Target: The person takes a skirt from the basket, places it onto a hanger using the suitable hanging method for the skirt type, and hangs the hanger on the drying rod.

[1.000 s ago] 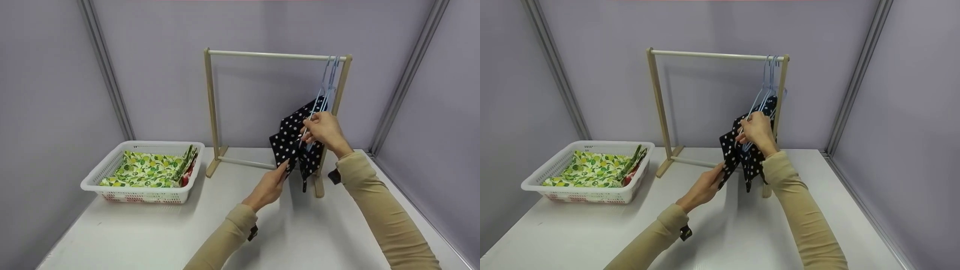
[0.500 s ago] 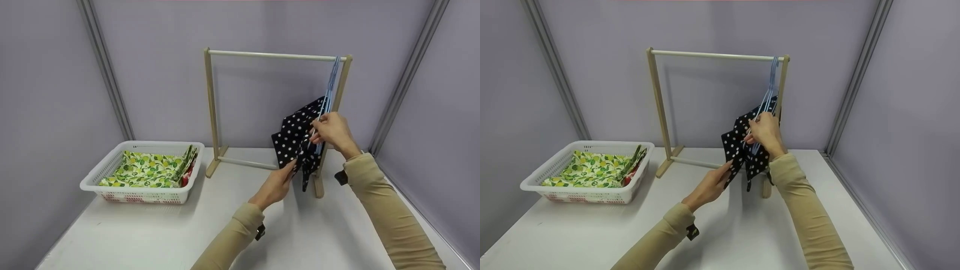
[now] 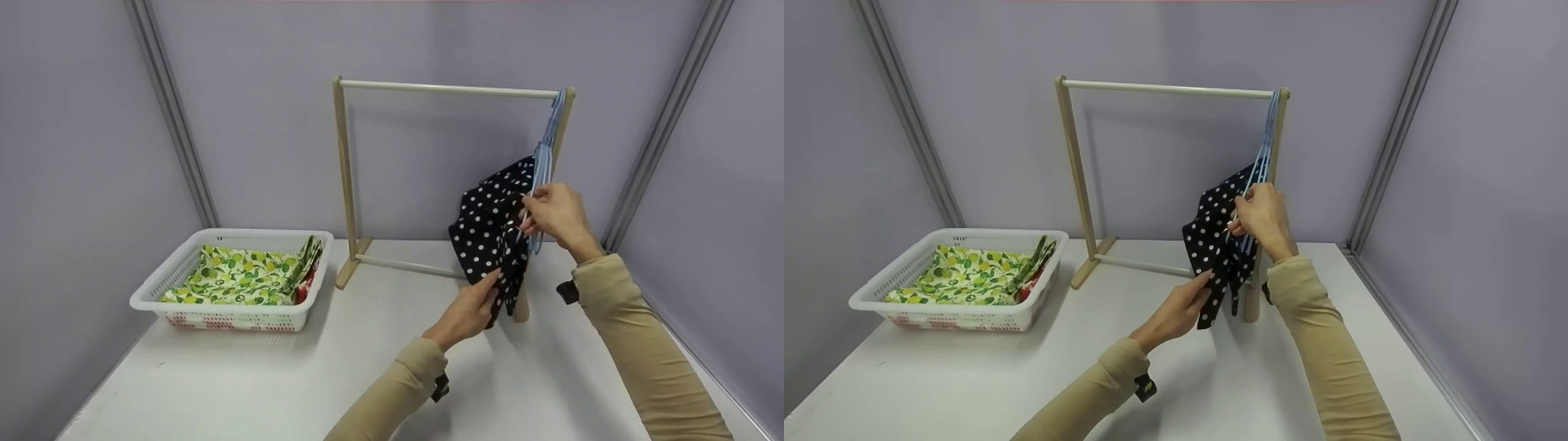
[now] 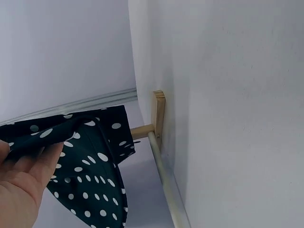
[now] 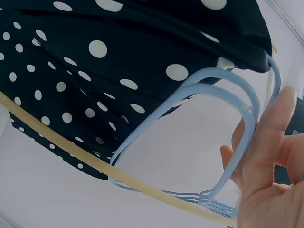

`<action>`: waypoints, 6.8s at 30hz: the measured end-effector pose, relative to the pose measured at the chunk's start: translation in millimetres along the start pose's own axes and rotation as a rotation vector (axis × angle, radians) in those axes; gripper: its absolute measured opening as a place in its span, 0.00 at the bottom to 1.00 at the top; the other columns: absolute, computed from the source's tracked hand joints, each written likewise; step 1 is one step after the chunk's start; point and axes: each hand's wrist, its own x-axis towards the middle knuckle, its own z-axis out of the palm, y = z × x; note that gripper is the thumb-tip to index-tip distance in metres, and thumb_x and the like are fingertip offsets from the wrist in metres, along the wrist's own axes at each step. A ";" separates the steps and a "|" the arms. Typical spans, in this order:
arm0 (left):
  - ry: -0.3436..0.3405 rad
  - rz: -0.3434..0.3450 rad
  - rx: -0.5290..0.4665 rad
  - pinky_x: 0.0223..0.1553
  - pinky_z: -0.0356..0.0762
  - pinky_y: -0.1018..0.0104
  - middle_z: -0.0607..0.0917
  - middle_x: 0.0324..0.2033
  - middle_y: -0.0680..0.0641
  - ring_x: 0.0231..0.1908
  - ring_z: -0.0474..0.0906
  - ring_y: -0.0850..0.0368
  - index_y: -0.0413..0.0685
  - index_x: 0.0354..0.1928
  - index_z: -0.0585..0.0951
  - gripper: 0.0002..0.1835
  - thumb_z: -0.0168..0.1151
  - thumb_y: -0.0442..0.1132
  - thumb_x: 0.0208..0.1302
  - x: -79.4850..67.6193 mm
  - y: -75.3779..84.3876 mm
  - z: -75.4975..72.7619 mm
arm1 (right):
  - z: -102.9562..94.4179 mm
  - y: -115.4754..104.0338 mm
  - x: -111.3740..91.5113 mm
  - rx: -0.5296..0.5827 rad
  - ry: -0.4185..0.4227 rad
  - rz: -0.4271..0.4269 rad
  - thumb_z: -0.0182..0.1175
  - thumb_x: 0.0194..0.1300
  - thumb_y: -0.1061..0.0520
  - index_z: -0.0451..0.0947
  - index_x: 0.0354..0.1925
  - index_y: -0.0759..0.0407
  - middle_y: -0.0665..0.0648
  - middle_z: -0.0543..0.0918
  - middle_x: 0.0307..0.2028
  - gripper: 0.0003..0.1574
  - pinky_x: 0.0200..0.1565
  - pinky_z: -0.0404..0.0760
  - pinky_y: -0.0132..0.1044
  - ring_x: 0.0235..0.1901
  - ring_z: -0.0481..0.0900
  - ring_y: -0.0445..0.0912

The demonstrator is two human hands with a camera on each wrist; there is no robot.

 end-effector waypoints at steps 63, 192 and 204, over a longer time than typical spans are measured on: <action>0.113 -0.049 -0.061 0.56 0.79 0.56 0.80 0.59 0.39 0.59 0.78 0.47 0.46 0.72 0.64 0.26 0.51 0.42 0.76 -67.3 -54.6 -109.4 | 11.5 102.3 11.2 -0.027 0.161 -0.061 0.47 0.75 0.54 0.70 0.65 0.64 0.69 0.76 0.61 0.26 0.59 0.70 0.52 0.61 0.71 0.59; 0.675 -0.507 0.290 0.48 0.75 0.47 0.77 0.46 0.34 0.44 0.75 0.40 0.40 0.64 0.73 0.21 0.45 0.29 0.72 -125.9 -126.6 -234.6 | 2.1 98.4 4.1 0.081 -0.122 -0.135 0.34 0.78 0.40 0.35 0.78 0.61 0.69 0.35 0.77 0.43 0.71 0.39 0.67 0.75 0.34 0.65; 0.756 -0.315 0.257 0.49 0.75 0.47 0.80 0.44 0.33 0.44 0.77 0.39 0.34 0.57 0.77 0.16 0.47 0.31 0.74 -92.3 -94.7 -235.8 | 11.0 129.8 14.9 0.038 0.042 -0.256 0.33 0.79 0.42 0.48 0.77 0.59 0.69 0.57 0.72 0.37 0.71 0.49 0.63 0.73 0.51 0.63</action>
